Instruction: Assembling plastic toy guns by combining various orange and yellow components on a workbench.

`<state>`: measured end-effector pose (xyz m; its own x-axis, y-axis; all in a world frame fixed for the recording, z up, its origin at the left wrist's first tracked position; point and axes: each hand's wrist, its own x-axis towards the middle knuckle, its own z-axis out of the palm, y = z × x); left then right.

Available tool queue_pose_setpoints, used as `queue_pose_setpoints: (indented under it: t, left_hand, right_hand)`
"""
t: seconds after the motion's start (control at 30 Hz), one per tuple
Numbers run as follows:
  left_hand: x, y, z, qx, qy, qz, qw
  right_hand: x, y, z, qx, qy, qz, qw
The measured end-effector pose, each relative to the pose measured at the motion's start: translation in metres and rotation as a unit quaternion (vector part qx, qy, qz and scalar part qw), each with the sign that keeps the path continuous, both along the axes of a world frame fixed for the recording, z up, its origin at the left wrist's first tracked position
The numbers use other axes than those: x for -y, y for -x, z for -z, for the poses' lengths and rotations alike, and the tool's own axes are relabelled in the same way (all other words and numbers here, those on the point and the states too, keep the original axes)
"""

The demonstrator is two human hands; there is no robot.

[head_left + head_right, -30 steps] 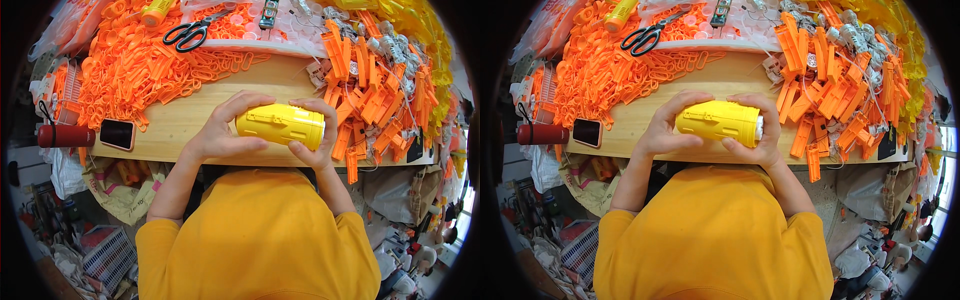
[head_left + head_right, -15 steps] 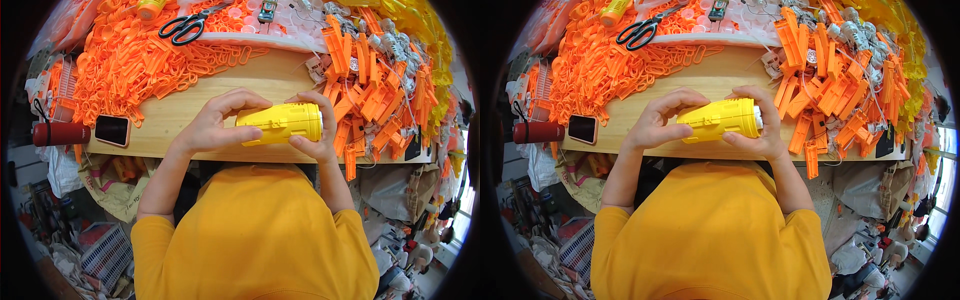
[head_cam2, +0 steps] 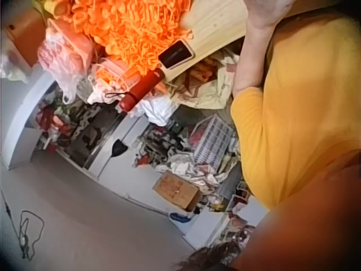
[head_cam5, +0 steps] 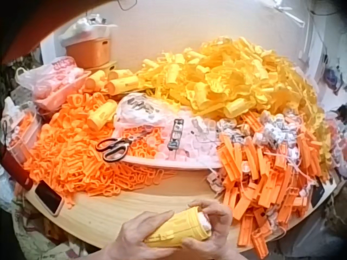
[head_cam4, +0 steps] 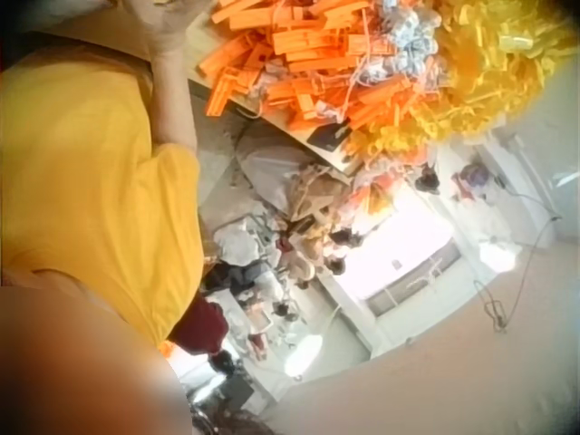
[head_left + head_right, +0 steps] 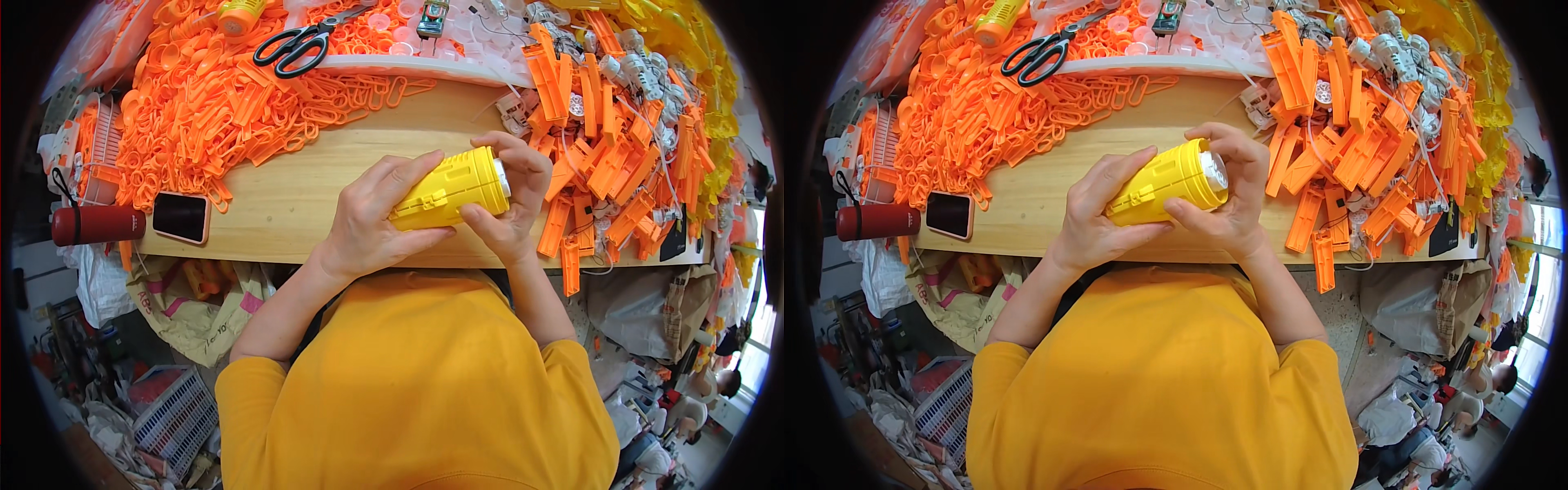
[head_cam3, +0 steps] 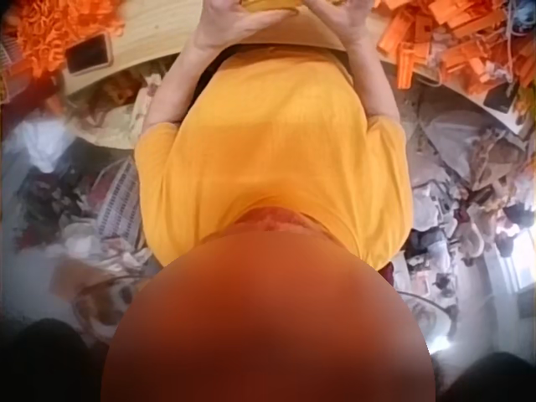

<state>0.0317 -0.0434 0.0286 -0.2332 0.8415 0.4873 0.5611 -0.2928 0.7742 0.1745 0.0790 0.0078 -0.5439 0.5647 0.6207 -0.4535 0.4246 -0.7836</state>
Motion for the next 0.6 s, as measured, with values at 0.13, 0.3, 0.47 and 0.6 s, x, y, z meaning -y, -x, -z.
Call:
queue_pose_setpoints:
  t: [0.13, 0.3, 0.47, 0.6]
  left_hand:
    - [-0.002, -0.004, 0.003, -0.011, -0.028, -0.033, 0.999]
    - [-0.001, -0.006, 0.004, -0.012, -0.008, -0.022, 1.0]
    - [-0.001, -0.006, 0.004, -0.009, -0.007, -0.02, 1.0]
    - [-0.003, -0.007, 0.008, -0.01, -0.016, -0.026, 1.0]
  right_hand:
    - [-0.006, 0.003, 0.003, -0.009, -0.027, 0.009, 1.0]
    - [-0.007, 0.004, -0.004, 0.032, -0.075, 0.009, 0.997]
    - [0.002, 0.006, -0.003, 0.011, -0.035, 0.028, 0.999]
    - [0.002, 0.006, -0.001, -0.007, -0.034, 0.039, 0.999]
